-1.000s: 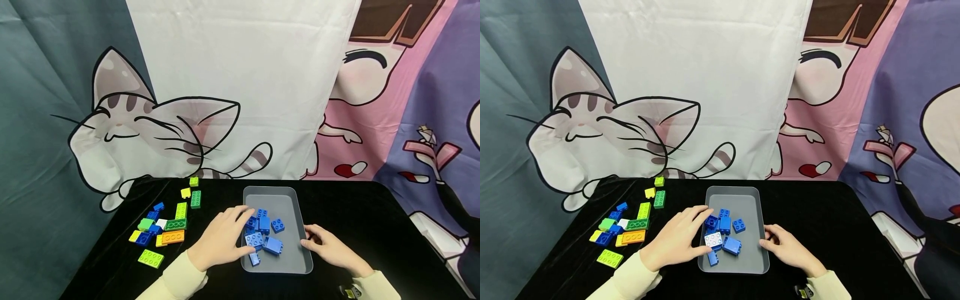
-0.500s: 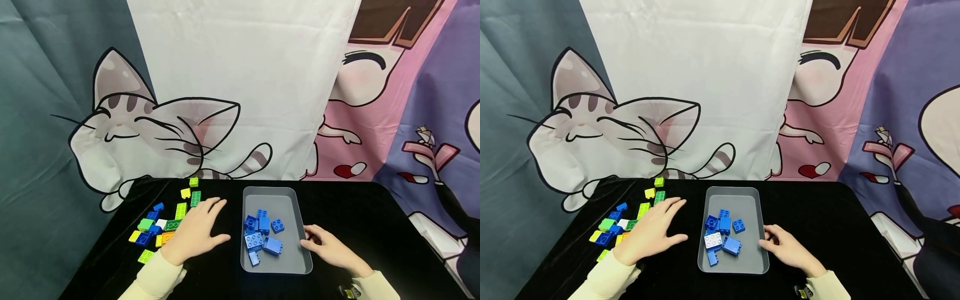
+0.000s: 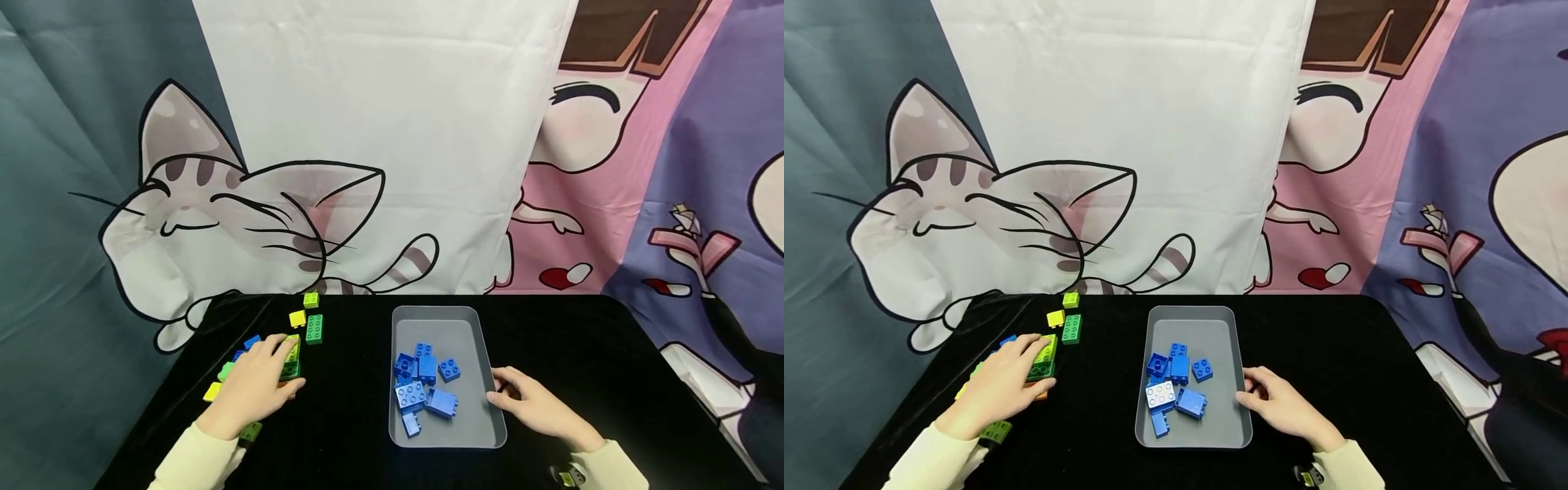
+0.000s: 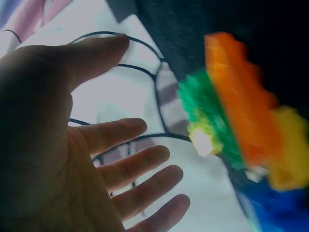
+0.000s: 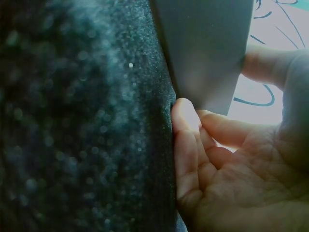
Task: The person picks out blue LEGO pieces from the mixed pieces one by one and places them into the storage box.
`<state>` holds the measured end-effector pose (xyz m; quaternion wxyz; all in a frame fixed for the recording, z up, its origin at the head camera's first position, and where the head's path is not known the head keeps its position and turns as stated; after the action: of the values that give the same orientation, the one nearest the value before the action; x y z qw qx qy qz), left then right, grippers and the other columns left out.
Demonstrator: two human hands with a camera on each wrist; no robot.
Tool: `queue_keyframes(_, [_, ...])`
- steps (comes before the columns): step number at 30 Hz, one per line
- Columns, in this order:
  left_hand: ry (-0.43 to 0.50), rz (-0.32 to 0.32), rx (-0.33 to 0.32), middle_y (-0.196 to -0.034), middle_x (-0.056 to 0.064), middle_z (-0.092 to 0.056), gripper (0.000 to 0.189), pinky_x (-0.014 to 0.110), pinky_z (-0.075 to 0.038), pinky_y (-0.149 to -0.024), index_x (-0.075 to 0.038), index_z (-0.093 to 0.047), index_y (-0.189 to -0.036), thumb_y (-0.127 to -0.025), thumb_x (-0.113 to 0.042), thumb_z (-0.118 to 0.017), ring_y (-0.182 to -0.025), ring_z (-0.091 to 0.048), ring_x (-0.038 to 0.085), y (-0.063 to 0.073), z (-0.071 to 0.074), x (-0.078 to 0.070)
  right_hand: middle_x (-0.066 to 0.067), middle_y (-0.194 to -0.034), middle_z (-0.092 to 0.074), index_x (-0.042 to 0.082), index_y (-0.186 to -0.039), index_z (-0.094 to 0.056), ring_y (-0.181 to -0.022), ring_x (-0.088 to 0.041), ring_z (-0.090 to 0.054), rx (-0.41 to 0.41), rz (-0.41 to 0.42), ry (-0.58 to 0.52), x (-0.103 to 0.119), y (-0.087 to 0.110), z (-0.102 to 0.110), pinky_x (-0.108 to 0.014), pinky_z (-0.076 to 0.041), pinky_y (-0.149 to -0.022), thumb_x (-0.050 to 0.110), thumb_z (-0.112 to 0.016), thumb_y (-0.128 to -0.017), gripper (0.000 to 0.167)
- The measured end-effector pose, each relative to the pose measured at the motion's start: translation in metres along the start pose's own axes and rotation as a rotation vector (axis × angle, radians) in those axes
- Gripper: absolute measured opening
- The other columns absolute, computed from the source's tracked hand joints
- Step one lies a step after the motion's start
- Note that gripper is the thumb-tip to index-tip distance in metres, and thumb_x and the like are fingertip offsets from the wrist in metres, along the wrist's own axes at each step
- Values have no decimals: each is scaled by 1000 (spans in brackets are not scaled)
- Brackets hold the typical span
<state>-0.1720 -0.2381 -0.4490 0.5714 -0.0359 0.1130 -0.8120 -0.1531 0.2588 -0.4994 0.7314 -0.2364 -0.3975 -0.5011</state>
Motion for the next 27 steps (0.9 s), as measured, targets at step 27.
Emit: queue_keyframes(27, [-22, 113, -4, -95, 4, -67, 19, 54, -54, -81, -12, -73, -100, -85, -17, -83, -98, -63, 31, 35, -11, 47, -5, -106, -57, 4, -137, -60, -88, -6, -55, -30, -13, 70, 1, 0, 0, -22, -48, -70, 34, -65, -102, 46])
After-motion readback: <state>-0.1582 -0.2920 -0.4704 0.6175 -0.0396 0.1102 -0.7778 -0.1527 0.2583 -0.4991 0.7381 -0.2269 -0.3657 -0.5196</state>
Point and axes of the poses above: each hand's wrist, its own y-axis away from the middle knuckle, its own z-axis out of the back of the hand, x = y × z, the point moved 1 cm from there along -y, towards the middle knuckle
